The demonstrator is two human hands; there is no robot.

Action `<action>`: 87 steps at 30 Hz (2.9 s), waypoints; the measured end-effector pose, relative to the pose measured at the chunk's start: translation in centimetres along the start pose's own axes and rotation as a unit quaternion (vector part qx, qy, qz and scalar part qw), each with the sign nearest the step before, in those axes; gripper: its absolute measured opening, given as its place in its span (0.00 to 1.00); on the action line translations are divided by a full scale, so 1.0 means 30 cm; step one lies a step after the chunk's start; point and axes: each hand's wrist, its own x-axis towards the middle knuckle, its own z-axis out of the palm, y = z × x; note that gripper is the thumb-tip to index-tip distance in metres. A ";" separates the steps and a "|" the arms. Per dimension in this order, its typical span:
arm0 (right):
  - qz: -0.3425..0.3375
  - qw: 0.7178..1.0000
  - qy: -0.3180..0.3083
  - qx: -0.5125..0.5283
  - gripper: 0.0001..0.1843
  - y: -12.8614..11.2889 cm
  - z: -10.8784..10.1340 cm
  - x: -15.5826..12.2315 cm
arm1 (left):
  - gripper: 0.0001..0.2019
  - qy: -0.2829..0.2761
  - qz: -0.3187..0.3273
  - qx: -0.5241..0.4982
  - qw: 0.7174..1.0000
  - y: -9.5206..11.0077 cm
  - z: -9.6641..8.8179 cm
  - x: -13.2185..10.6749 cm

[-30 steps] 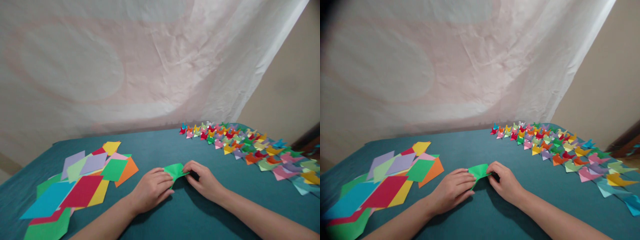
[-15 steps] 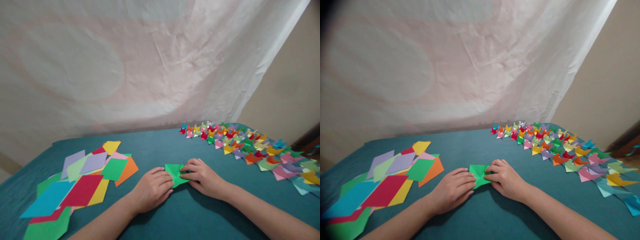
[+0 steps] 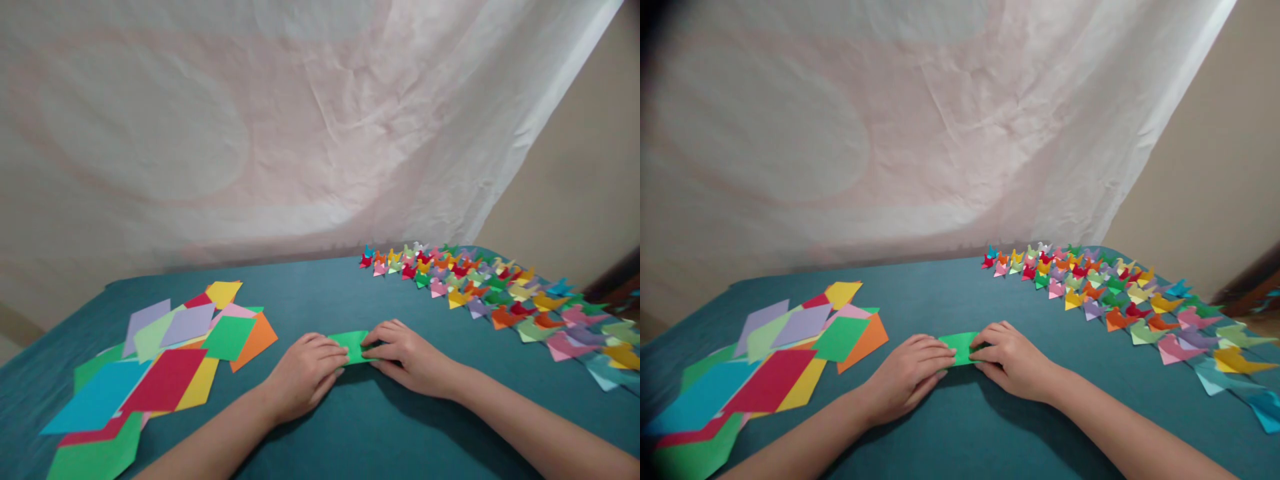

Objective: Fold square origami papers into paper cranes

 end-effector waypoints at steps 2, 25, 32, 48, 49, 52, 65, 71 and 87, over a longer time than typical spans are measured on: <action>0.014 0.999 -0.002 0.029 0.11 0.001 -0.004 0.002 | 0.14 0.014 -0.021 -0.028 0.999 0.002 0.005 0.002; 0.150 0.970 0.126 0.143 0.07 0.059 0.093 0.059 | 0.23 0.022 -0.039 0.061 0.997 0.082 -0.004 0.011; 0.146 0.969 0.136 0.143 0.06 0.064 0.099 0.062 | 0.34 -0.083 -0.044 0.045 0.995 0.103 0.010 0.007; 0.137 0.974 0.124 0.128 0.11 0.058 0.087 0.043 | 0.32 -0.117 -0.071 -0.017 0.991 0.097 0.000 0.014; 0.133 0.976 0.121 0.126 0.11 0.057 0.083 0.042 | 0.32 -0.115 -0.071 -0.019 0.991 0.097 0.000 0.015; 0.128 0.978 0.113 0.123 0.10 0.055 0.075 0.041 | 0.32 -0.113 -0.072 -0.021 0.991 0.096 0.000 0.017; 0.118 0.982 0.107 0.101 0.12 0.066 0.078 0.031 | 0.32 -0.105 -0.070 -0.021 0.992 0.093 0.015 0.013; 0.122 0.981 0.105 0.104 0.12 0.067 0.076 0.037 | 0.32 -0.095 -0.065 -0.017 0.993 0.095 0.013 0.012; 0.155 0.973 0.089 0.146 0.07 0.063 0.072 0.054 | 0.33 -0.105 -0.072 -0.029 0.991 0.097 0.001 0.011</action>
